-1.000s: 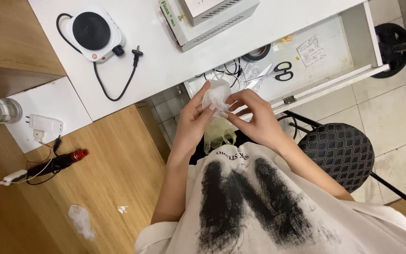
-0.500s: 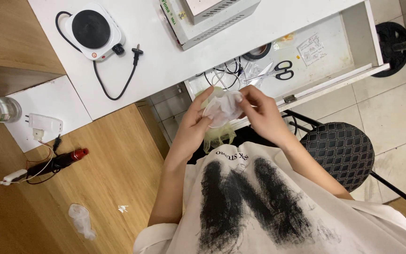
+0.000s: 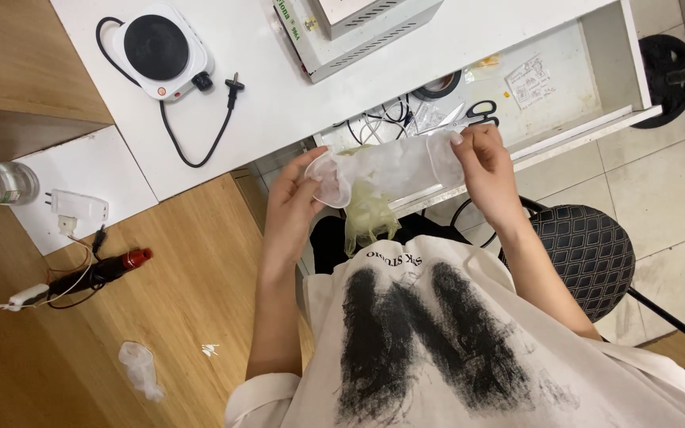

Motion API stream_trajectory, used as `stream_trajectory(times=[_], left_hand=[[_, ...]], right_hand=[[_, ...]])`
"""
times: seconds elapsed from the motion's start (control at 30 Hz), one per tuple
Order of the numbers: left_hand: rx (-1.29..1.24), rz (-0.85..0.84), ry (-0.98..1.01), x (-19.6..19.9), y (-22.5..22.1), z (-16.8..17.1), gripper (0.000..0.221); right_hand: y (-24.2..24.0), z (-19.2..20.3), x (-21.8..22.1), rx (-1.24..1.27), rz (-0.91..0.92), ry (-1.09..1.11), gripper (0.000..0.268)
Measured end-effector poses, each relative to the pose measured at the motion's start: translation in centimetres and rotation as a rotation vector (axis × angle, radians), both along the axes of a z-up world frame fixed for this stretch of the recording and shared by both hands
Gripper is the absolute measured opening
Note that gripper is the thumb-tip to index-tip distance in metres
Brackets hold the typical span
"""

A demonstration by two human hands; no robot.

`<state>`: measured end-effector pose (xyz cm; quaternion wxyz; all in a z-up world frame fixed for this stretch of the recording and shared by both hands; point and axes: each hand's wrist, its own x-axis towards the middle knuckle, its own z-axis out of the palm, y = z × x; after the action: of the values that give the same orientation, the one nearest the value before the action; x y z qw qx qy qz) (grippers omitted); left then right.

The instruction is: Retrieve a candle from a display shelf and put on protective gloves at a production workbench.

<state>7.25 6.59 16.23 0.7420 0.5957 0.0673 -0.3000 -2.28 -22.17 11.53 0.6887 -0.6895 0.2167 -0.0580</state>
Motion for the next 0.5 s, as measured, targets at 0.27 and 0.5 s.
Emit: stream_trajectory(times=[0.27, 0.5], left_hand=[[0.165, -0.075, -0.084, -0.8, -2.4, -2.1, 0.022], [0.608, -0.119, -0.194, 0.3, -1.5, 2.1, 0.029]], right_hand=[[3.3, 1.6, 0.5, -0.207, 0.138, 0.108, 0.033], [4.6, -0.4, 1.8, -0.506, 0.538, 0.566, 0.065]])
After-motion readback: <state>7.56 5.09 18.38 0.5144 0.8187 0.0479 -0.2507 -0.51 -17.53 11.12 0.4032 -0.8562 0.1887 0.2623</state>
